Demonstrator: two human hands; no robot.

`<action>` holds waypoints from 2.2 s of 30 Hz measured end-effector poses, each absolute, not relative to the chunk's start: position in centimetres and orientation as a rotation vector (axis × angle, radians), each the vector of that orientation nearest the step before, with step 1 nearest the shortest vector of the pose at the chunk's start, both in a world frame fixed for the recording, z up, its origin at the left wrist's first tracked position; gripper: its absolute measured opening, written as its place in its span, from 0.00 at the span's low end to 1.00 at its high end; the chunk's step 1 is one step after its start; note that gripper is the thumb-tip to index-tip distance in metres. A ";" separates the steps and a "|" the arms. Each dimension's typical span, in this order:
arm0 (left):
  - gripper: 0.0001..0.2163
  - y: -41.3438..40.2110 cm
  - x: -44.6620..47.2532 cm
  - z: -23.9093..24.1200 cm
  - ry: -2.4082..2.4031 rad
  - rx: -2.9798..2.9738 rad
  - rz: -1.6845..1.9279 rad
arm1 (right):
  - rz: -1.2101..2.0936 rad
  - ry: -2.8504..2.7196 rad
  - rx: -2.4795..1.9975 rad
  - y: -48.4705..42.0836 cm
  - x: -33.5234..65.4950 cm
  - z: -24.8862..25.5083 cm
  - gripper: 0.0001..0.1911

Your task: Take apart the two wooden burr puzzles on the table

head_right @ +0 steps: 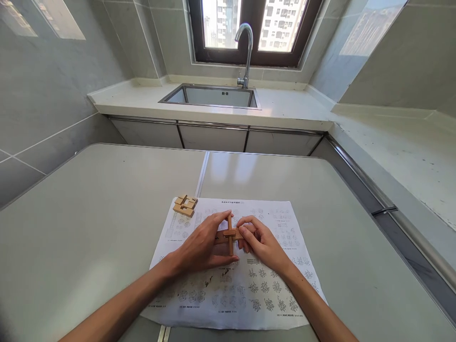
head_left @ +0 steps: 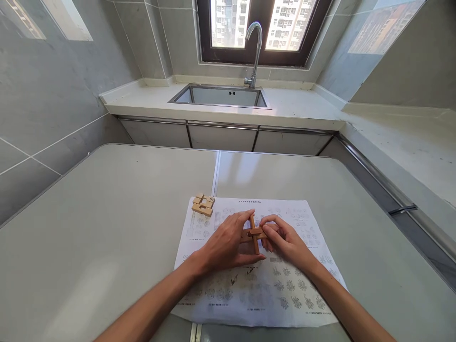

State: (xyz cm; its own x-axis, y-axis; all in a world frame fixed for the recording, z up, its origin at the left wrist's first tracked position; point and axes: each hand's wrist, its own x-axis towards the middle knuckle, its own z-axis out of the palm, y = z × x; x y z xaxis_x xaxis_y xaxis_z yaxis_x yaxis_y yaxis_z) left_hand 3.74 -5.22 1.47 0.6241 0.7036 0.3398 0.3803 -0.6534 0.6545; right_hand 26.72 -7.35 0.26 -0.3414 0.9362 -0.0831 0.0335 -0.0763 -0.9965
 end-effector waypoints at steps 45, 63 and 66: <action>0.43 -5.2 2.7 0.9 0.874 2.069 0.889 | 1.577 -1.259 -1.144 -8.0 24.2 -0.2 0.27; 0.06 -4.8 2.4 2.5 0.914 1.681 0.978 | 1.425 -0.982 -1.119 -7.2 24.3 -0.5 0.24; 0.07 -4.1 1.9 2.7 1.006 1.724 1.043 | 1.410 -0.905 -1.117 -7.0 24.5 -0.5 0.23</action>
State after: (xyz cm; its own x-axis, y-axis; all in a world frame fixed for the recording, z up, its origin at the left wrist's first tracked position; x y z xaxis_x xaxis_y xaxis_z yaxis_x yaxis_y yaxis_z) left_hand 1.87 -4.05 2.75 0.3252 0.9170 0.2310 0.1971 -0.3046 0.9319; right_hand 24.50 -7.04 -0.48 0.0111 0.9888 -0.1488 -0.2768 -0.1399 -0.9507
